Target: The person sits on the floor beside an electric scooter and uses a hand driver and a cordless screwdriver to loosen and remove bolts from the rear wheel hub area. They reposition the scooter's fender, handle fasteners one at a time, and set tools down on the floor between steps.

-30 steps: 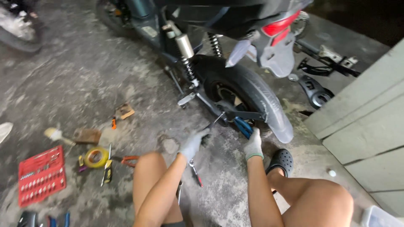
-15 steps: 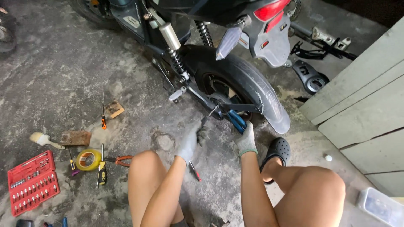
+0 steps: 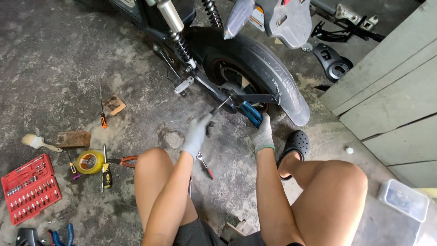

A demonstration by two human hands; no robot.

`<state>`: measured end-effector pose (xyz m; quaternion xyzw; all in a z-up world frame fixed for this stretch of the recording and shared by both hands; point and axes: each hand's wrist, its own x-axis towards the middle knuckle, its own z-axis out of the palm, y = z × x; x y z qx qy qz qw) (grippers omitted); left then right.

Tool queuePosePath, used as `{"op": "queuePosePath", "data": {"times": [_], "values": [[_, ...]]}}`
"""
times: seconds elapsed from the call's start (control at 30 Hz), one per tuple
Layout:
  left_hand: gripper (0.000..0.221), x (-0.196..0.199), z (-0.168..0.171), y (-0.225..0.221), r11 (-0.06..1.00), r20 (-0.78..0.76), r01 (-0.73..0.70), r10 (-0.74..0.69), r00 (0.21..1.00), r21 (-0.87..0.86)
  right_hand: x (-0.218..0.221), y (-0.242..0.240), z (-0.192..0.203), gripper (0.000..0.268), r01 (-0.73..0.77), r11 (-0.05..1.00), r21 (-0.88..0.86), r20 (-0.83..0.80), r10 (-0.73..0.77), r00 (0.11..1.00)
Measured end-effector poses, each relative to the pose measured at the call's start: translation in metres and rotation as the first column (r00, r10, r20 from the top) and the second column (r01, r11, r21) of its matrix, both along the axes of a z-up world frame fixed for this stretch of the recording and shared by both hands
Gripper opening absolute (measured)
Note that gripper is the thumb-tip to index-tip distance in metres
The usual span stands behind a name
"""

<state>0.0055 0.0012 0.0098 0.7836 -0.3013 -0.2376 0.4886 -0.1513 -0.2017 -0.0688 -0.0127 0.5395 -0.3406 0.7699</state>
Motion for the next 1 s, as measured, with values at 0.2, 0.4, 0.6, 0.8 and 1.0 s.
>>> {"op": "queuePosePath", "data": {"times": [0.2, 0.4, 0.6, 0.8, 1.0], "values": [[0.046, 0.0, -0.034, -0.005, 0.946, -0.782, -0.19, -0.093, 0.616, -0.262, -0.005, 0.002, -0.005, 0.037, 0.069, 0.998, 0.009, 0.206, -0.07, 0.976], [0.038, -0.014, 0.001, 0.006, 0.969, 0.715, 0.004, 0.179, 0.675, -0.247, -0.005, 0.006, 0.0, 0.04, 0.094, 0.995, 0.034, 0.232, -0.099, 0.968], [0.037, -0.005, -0.039, 0.026, 0.987, -0.226, 0.018, 0.019, 0.974, 0.159, -0.007, 0.005, -0.009, 0.048, 0.087, 0.996, -0.017, 0.245, -0.08, 0.966], [0.042, -0.02, 0.013, 0.009, 0.969, -0.792, -0.173, -0.038, 0.609, -0.179, -0.01, 0.008, -0.004, 0.051, 0.056, 0.998, -0.037, 0.258, -0.045, 0.965], [0.027, -0.018, -0.018, 0.008, 0.952, 0.147, -0.098, 0.145, 0.978, -0.289, -0.009, 0.009, -0.015, 0.051, 0.061, 0.997, -0.042, 0.243, -0.05, 0.969]]}}
